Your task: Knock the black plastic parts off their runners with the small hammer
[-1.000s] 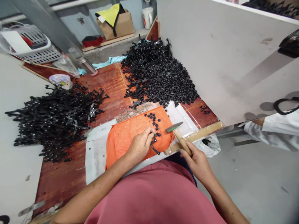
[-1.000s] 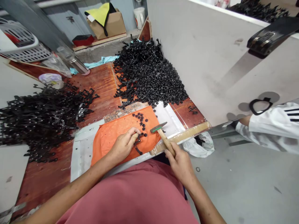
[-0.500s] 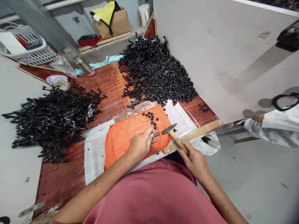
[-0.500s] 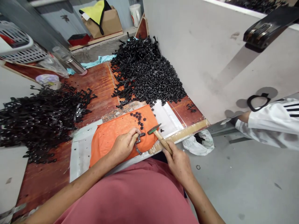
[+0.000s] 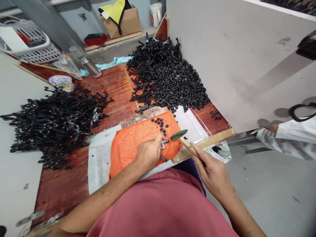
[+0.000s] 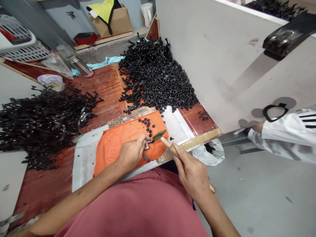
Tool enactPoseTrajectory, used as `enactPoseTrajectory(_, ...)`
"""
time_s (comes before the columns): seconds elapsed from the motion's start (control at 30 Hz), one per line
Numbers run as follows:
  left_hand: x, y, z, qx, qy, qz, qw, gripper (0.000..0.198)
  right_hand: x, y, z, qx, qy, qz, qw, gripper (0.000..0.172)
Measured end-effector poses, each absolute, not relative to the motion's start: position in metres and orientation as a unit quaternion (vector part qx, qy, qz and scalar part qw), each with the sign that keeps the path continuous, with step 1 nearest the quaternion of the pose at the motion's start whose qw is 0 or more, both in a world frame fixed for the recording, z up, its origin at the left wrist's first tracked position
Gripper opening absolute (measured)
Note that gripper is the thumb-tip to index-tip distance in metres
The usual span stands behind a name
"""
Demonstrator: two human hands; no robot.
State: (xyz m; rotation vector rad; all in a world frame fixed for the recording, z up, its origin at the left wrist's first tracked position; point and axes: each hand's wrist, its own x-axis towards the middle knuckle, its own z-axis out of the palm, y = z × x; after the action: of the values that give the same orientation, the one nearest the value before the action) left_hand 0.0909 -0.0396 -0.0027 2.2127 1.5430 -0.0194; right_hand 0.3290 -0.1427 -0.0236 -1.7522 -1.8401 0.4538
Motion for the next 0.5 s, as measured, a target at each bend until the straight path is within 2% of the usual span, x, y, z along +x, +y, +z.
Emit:
enactPoseTrajectory(0.1,0.0911,-0.0403,-0.0065,0.8,0.557,-0.01,0.221,0.028,0.3247,-0.1402,-0.0151,-0.629,-0.721,0.108,0.27,0.05)
enactPoseTrajectory(0.23,0.0916,-0.0407,-0.0111,0.796,0.563,-0.013,0.223,0.028,0.3215,-0.1397,-0.0158,-0.639,-0.749,0.056,0.166,0.05)
enactPoseTrajectory(0.37,0.091,-0.0404,-0.0131,0.79,0.56,0.005,0.249,0.031,0.3223,-0.1432,-0.0172,-0.66,-0.722,0.014,0.206,0.049)
enactPoseTrajectory(0.5,0.0921,-0.0398,-0.0125,0.785,0.57,0.002,0.243,0.029,0.3193,-0.1426,-0.0203,-0.639,-0.754,0.033,0.15,0.047)
